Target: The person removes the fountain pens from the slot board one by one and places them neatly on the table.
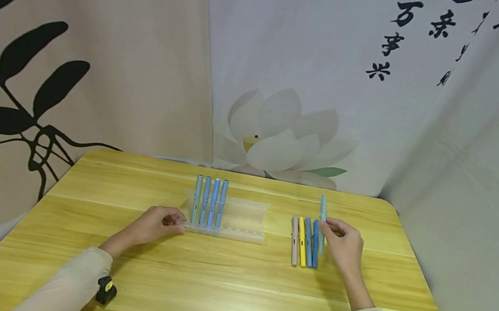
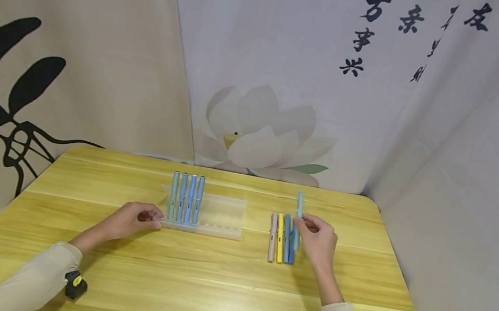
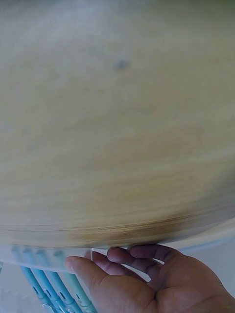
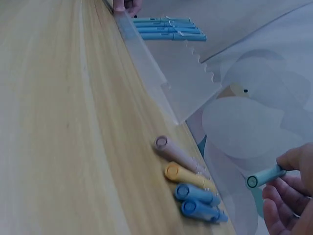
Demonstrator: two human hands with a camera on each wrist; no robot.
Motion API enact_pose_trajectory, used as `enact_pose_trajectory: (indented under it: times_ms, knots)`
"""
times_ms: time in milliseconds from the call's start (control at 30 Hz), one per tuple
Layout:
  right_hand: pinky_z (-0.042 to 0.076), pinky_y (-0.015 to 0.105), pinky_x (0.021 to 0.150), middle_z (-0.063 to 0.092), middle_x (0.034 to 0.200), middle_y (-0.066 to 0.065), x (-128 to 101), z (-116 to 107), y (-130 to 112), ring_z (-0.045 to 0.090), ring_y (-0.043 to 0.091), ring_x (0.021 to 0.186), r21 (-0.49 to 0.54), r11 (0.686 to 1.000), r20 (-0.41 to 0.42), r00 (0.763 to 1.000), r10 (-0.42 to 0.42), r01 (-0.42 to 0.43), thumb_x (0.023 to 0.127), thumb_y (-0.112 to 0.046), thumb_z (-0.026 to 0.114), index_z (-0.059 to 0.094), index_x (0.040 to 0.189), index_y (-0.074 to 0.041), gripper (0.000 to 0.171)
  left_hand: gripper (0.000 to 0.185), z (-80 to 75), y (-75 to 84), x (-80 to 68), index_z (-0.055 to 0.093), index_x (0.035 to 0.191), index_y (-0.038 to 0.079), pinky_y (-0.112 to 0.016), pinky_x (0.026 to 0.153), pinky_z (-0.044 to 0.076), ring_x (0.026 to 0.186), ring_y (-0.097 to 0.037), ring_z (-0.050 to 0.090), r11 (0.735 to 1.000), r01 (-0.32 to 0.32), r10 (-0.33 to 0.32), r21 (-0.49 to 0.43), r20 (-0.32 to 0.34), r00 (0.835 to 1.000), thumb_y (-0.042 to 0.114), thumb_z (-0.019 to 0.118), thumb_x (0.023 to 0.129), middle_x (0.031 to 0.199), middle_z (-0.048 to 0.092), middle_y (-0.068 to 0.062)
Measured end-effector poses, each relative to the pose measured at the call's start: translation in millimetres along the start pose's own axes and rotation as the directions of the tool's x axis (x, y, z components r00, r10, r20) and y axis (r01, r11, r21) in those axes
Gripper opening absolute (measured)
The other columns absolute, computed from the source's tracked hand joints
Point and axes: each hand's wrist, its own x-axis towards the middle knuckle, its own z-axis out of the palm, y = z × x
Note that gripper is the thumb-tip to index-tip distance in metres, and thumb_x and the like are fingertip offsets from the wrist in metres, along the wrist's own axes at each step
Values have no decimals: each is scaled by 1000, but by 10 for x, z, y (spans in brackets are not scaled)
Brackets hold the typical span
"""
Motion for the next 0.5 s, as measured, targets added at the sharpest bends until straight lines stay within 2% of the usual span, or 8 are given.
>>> enact_pose_trajectory:
  times_ms: [300, 500]
  knots:
    - [54, 26, 74, 76, 107, 15, -23, -75, 176, 71, 26, 94, -61, 994, 38, 995, 97, -95, 97, -35, 72, 75, 119, -3, 39, 20, 4, -32, 4, 73, 113, 9, -26, 73, 52, 81, -12, 60, 1000, -8, 8, 0, -6, 1000, 20, 72, 97, 90, 66, 5]
    - [55, 30, 71, 76, 104, 16, -47, -91, 259, 72, 28, 91, -100, 989, 66, 991, 114, -107, 97, -37, 72, 76, 117, -1, 42, 21, 11, -52, 4, 72, 114, 9, -27, 73, 52, 81, -12, 60, 1000, -18, 18, -7, -3, 1000, 22, 72, 98, 90, 66, 5]
